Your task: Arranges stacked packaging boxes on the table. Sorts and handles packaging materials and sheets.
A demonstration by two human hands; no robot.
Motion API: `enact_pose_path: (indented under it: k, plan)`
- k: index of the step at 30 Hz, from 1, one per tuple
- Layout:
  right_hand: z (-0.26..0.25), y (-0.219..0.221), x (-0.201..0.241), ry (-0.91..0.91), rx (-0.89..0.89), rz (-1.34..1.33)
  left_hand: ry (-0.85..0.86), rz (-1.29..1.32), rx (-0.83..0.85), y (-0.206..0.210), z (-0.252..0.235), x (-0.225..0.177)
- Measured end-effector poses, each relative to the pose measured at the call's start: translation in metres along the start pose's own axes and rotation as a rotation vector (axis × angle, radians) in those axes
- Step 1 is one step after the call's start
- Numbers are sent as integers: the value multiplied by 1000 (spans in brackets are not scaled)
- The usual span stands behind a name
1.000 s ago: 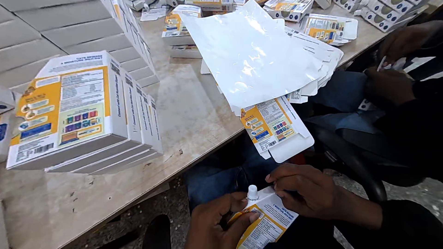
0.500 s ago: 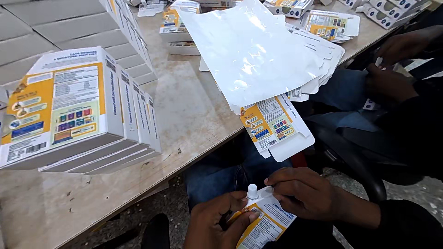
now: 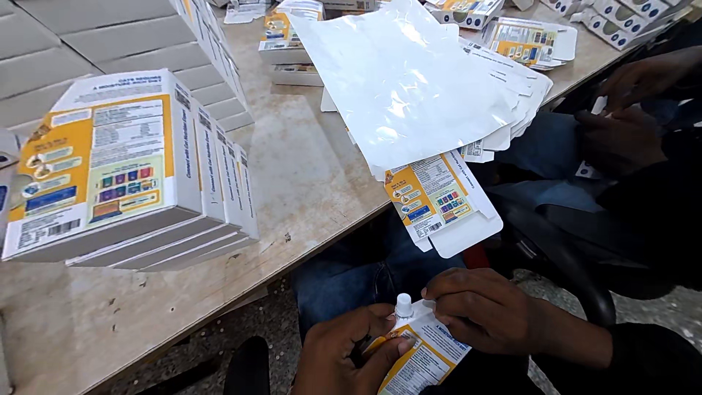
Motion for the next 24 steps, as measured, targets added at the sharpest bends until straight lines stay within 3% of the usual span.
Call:
enact_pose_path:
  k: [11,24]
  plan:
    - [-2,-1,-6,90,83,-68,-4,-10,11,1,0,-1]
    - [-6,-1,-8,75,229,-156,3,-3,12,2,0,-1]
Point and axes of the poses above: each hand's wrist, its own z-axis away from the middle knuckle, its own y-axis out of the palm, x = y × z, the point moved 5 cm from there along -z, towards the middle knuckle, and after that the axes turned 10 degrees about y, right-handed, at the moved point
